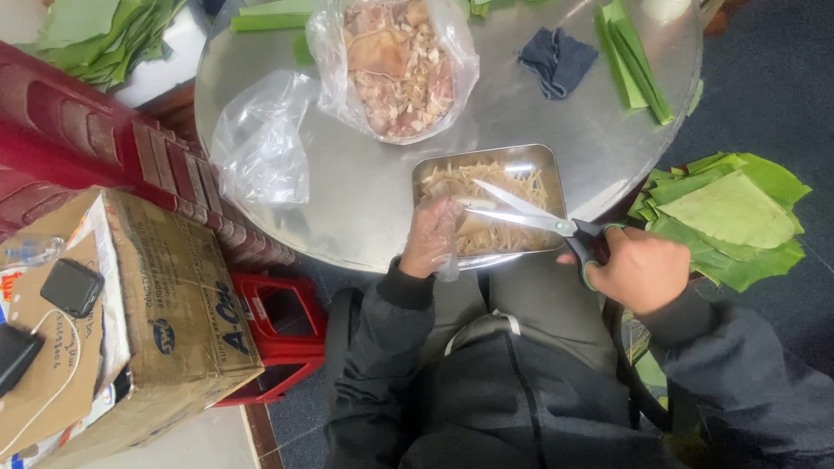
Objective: Using scissors to cut dried shredded food ingredients into smaller lengths in a metal tray.
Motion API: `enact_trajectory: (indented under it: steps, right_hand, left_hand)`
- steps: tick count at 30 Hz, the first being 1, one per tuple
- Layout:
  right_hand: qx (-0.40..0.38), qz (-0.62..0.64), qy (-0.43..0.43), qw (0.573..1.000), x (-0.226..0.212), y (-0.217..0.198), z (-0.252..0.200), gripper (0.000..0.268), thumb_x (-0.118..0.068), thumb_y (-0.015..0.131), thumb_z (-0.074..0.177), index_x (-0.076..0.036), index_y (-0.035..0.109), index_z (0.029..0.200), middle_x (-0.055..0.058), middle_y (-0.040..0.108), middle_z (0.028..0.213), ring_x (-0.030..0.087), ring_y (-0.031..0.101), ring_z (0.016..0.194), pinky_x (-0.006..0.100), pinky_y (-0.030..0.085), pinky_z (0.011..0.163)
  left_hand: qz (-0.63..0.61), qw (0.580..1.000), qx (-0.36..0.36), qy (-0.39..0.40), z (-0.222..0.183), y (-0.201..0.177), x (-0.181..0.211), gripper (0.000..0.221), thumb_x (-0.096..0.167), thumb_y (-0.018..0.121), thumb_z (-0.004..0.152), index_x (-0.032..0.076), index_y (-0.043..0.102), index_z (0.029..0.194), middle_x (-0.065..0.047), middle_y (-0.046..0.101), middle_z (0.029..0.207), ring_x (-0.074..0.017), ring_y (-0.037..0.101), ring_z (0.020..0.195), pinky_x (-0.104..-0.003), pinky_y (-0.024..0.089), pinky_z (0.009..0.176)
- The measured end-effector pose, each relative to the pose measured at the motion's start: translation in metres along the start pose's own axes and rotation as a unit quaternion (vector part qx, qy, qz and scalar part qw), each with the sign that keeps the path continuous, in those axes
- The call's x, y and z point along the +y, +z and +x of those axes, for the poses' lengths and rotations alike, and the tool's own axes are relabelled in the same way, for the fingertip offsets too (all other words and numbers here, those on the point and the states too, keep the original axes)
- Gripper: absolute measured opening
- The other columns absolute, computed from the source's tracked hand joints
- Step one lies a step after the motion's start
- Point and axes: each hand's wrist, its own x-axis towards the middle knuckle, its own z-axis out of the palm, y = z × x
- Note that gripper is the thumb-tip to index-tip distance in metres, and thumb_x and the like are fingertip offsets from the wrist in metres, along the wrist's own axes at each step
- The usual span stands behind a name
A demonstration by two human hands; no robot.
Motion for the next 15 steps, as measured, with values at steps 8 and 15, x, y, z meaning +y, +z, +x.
enact_trajectory:
  steps: [8,15]
  right_hand:
    - [-0.070,0.014,0.023,0.997,-0.009,-0.003,0.003,0.072,-0.086,0.053,0.086,-0.017,0.057,0.069,0.001,0.061,0.060,0.024,0.063,0.052,0.038,0.042,0.042]
    - [-0.038,0.018,0.007,0.999,-0.014,-0.012,0.019,0.073,-0.089,0.057,0.084,-0.018,0.057,0.068,-0.001,0.060,0.059,0.023,0.063,0.054,0.037,0.041,0.043]
  left_hand:
    - [0.106,0.992,0.042,-0.051,0.001,0.014,0.027,0.035,0.038,0.046,0.111,0.010,0.067,0.111,-0.004,0.071,0.110,-0.0187,0.069,0.107,-0.033,0.055,0.099]
    - [0.000,0.993,0.079,-0.084,-0.005,0.009,0.024,0.028,0.037,0.054,0.109,0.013,0.069,0.109,0.002,0.069,0.104,-0.0116,0.066,0.100,-0.027,0.053,0.094]
